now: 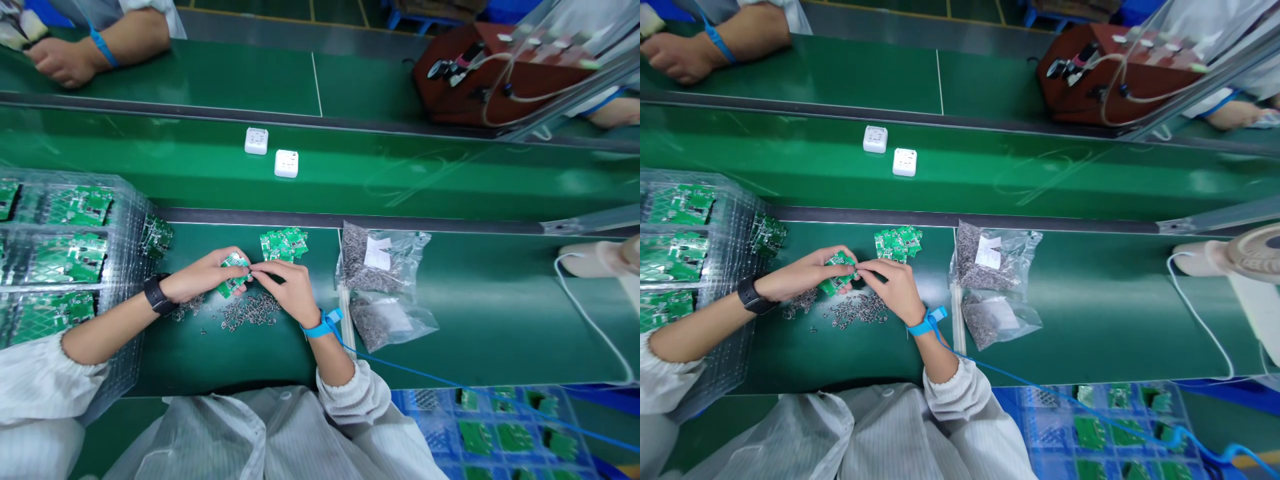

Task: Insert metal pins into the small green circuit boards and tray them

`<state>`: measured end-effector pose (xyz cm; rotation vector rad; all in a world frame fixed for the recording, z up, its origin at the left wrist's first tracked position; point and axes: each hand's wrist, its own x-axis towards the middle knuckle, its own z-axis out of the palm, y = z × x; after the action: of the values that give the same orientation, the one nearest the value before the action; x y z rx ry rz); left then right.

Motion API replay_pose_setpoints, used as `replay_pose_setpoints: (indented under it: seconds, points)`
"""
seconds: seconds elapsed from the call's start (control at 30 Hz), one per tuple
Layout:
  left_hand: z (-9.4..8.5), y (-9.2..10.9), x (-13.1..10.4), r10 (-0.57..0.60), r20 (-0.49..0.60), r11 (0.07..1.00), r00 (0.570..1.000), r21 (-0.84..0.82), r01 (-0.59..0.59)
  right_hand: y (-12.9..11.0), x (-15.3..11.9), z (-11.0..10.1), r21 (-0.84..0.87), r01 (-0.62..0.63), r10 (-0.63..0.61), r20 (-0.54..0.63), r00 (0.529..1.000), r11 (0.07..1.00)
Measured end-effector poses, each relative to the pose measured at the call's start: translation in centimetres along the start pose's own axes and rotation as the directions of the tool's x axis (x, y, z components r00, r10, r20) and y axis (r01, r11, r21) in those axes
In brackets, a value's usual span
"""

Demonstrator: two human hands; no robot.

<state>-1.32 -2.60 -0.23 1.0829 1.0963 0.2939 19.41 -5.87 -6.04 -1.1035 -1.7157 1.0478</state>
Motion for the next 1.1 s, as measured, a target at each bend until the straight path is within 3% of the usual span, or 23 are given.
replay_pose_setpoints:
  seconds: [0.13,0.33,0.6,0.83,1.1]
  points:
    - [-0.1,0.0,0.0,0.007,-0.011,0.999,1.0,0.036,-0.007,0.1,-0.1,0.0,-0.005,0.029,-0.029,-0.004,1.0,1.0]
    - [0.0,-0.4,0.2,-0.025,-0.006,0.998,1.0,-0.051,0.025,0.3,0.0,0.6,0.261,-0.049,0.069,-0.069,0.995,0.964]
    - [0.4,-0.1,0.3,0.007,-0.039,0.983,0.999,-0.182,-0.014,0.5,0.0,1.8,0.416,-0.087,0.124,-0.064,0.99,0.905]
    - [0.4,0.0,0.1,0.039,-0.017,0.982,0.999,-0.183,-0.041,0.4,0.0,1.7,0.419,-0.079,0.129,-0.092,0.987,0.904]
    - [0.3,0.1,0.0,0.034,-0.026,0.99,0.999,-0.134,-0.037,0.5,0.0,1.5,0.304,-0.092,0.129,-0.105,0.986,0.948]
